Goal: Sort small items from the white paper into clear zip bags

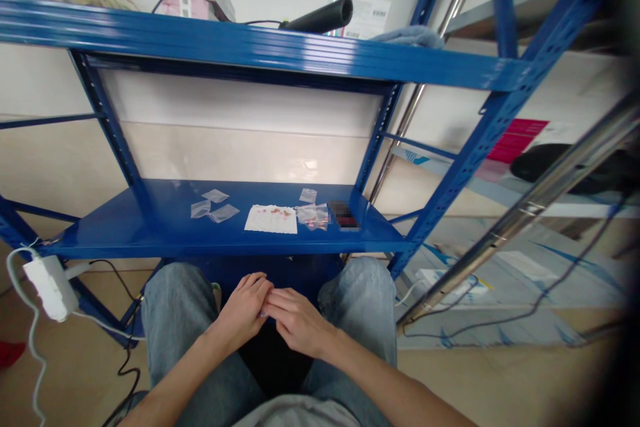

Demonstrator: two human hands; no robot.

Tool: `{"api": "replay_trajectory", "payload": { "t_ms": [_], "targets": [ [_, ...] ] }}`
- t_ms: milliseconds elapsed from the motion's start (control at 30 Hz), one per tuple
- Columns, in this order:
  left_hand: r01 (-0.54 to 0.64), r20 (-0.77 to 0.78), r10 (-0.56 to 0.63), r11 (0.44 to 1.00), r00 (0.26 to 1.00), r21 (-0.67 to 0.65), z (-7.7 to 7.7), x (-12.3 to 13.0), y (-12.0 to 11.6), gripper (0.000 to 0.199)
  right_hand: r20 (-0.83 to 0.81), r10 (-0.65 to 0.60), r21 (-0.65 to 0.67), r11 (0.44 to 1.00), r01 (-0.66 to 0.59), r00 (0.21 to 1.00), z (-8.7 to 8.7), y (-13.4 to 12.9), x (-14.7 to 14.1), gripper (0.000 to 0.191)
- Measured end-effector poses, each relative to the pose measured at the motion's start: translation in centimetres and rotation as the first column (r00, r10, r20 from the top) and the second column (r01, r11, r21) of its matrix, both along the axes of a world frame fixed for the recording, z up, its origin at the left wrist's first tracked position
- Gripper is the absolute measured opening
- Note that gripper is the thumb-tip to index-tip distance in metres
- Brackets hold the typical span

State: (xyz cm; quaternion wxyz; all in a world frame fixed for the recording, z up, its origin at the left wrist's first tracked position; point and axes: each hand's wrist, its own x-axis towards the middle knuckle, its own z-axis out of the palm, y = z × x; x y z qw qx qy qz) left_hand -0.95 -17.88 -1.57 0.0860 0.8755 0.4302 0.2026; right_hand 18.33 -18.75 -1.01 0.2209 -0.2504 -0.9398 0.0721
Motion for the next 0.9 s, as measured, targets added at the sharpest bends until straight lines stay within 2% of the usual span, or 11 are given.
{"api": "replay_trajectory", "payload": {
  "t_ms": [100,333,567,700,900],
  "targets": [
    [0.036,0.0,-0.036,0.999,0.999,-0.008,-0.4,0.4,-0.3,0.035,0.099,0.008,-0.015,1.0,-0.007,0.995,-0.7,-0.2,-0.2,0.028],
    [0.095,-0.086,-0.097,0.995,0.992,-0.028,-1.8,2.2,-1.5,0.029,0.231,0.019,-0.066,0.998,-0.004,0.973,-2.8,-1.1,-0.6,0.031],
    [0.09,-0.065,-0.092,0.995,0.994,-0.031,-1.8,2.5,-1.4,0.025,0.239,-0.018,-0.048,0.998,0.03,0.971,-2.5,-1.0,-0.6,0.026],
    [0.071,-0.108,-0.074,0.997,0.991,-0.031,-1.7,2.3,-1.2,0.025,0.236,-0.016,-0.014,1.0,0.02,0.972,-2.5,-1.1,-0.8,0.026],
    [0.038,-0.146,-0.05,0.996,0.988,-0.08,-0.6,1.8,-0.9,0.024,0.255,-0.004,0.024,1.0,-0.002,0.967,-1.7,-0.8,-0.8,0.016]
  ]
}}
